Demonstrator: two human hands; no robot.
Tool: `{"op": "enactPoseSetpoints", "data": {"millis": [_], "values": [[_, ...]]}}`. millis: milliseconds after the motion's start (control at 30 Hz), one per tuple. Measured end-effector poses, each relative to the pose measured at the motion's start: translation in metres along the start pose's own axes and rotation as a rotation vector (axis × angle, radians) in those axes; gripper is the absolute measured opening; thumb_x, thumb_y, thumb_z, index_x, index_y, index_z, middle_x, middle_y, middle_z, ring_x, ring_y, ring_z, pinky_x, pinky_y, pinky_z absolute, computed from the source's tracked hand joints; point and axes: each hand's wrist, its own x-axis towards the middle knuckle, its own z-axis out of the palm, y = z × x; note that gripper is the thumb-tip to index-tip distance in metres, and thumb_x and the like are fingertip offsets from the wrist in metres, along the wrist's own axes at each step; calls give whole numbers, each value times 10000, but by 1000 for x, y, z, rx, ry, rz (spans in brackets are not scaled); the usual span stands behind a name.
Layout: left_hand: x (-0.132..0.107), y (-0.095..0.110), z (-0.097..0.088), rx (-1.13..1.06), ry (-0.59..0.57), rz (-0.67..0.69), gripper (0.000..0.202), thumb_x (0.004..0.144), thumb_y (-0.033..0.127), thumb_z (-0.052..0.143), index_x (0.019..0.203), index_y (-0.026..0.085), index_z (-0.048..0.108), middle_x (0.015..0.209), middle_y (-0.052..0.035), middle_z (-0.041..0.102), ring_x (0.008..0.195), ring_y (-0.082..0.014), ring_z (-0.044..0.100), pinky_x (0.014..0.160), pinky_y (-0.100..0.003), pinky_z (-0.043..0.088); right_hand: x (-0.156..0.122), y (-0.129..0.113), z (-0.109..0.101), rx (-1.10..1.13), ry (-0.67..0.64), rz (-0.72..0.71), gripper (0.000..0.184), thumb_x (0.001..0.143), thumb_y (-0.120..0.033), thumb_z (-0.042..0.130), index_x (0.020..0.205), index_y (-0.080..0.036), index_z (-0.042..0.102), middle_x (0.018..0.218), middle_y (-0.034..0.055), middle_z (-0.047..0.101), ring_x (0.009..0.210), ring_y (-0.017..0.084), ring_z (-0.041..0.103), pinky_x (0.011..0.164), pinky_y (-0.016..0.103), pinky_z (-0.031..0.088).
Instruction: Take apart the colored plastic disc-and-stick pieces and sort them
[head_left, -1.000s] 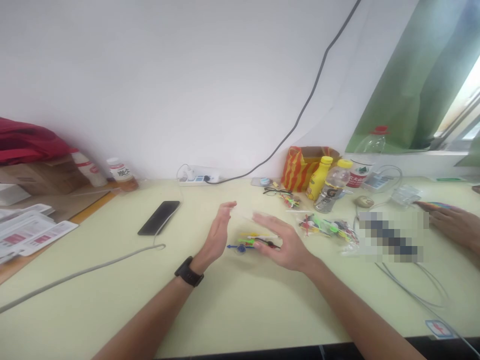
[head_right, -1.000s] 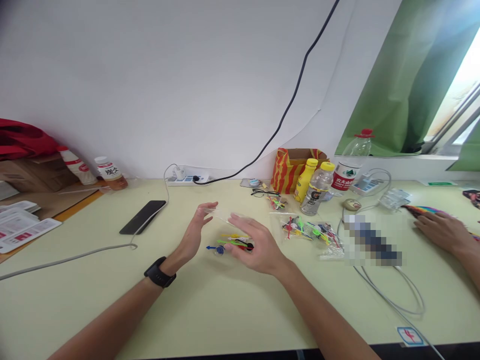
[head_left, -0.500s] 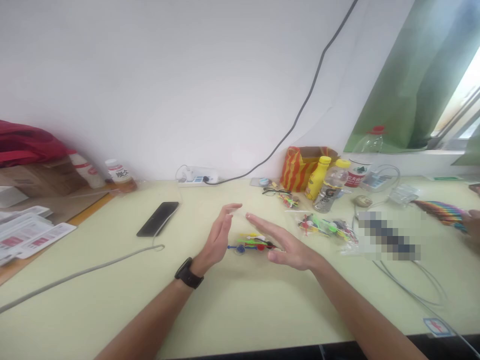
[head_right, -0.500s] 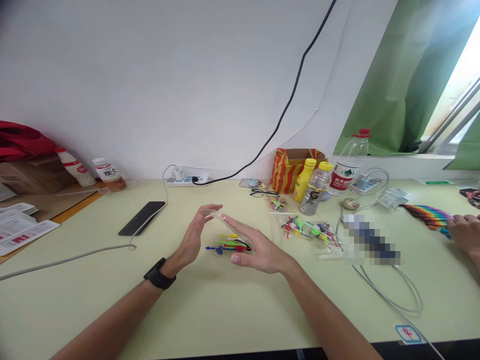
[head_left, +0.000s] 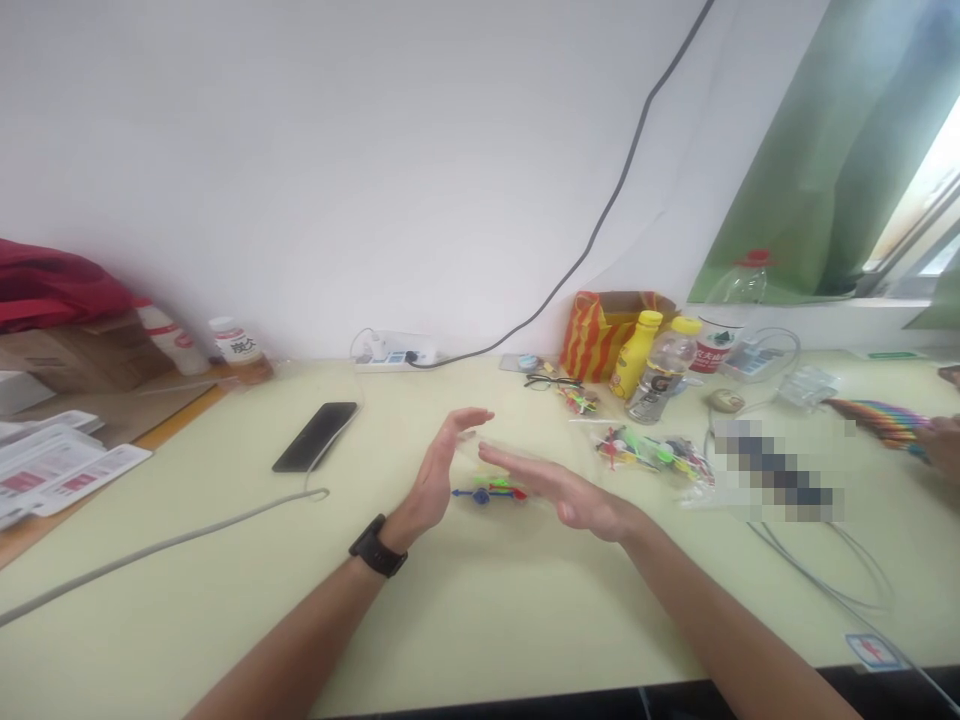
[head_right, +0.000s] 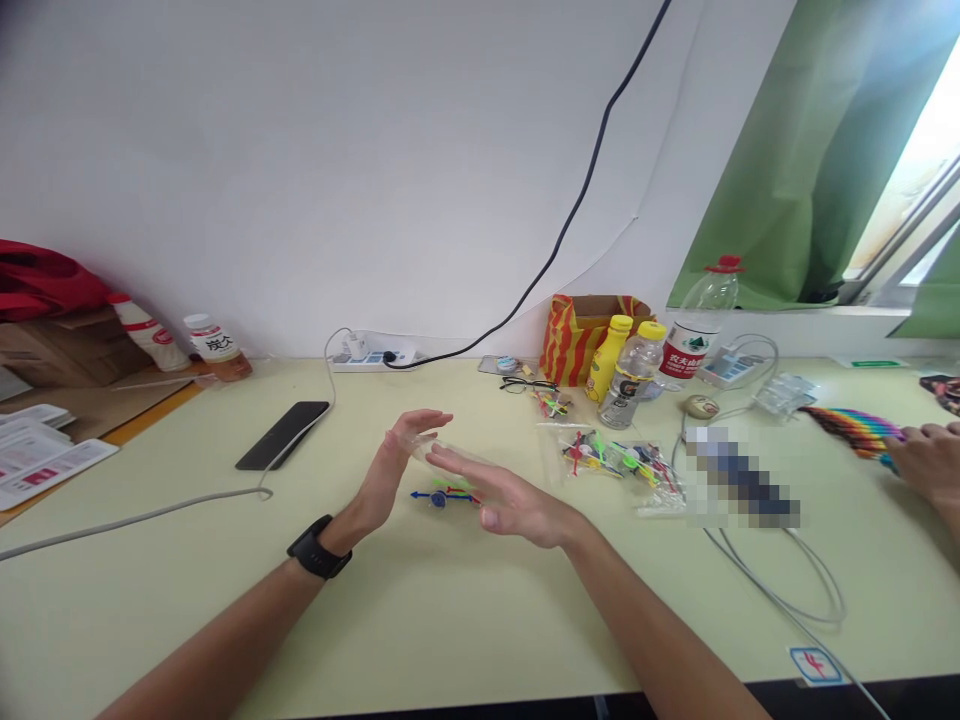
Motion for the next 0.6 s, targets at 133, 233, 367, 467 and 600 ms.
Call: {"op": "enactPoseSetpoints", "data": {"millis": [133, 233, 367, 467, 600], "values": [[2, -6, -3, 38, 57, 21, 559, 1046, 618, 286, 1354, 264, 592, 1495, -107, 534, 1432, -293, 413, 1194, -477, 304, 0, 7, 0, -57, 38, -40, 837, 918, -771, 481, 1616, -339, 315, 1704, 38, 200, 1587, 260, 108, 1261, 522, 167], [5, -15, -6, -9, 82, -46, 493, 1034, 608, 367, 1355, 287, 560, 1517, -96, 501, 1422, -293, 420, 1168, -485, 344, -1, 13, 0, -199, 111, -53, 866, 914, -787, 463, 1627, -326, 288, 1711, 48, 181, 1589, 275, 97, 1265, 533, 145], [7, -20, -7, -172, 2, -119, 545, 995, 624, 471, 1443, 313, 455, 1561, -113, 452, 1433, -327, 417, 1130, -515, 379, -1, 20, 5, -483, 170, -120, 996, 848, -831, 522, 1641, -289, 257, 1717, 69, 155, 1589, 322, 38, 1273, 551, 106], [5, -13, -6, -299, -138, -131, 724, 951, 649, 552, 1545, 317, 308, 1561, -150, 457, 1420, -356, 443, 1140, -541, 356, 1, 22, 11, -661, 170, -166, 1051, 822, -831, 559, 1651, -280, 221, 1710, 66, 188, 1588, 337, 26, 1279, 556, 32], [3, -5, -5, -374, -244, -157, 929, 862, 653, 688, 1588, 346, 196, 1603, -170, 405, 1422, -386, 449, 1154, -555, 334, 2, 26, 21, -786, 141, -155, 1114, 796, -797, 634, 1661, -272, 166, 1717, 72, 146, 1584, 349, 55, 1283, 549, 2]]}}
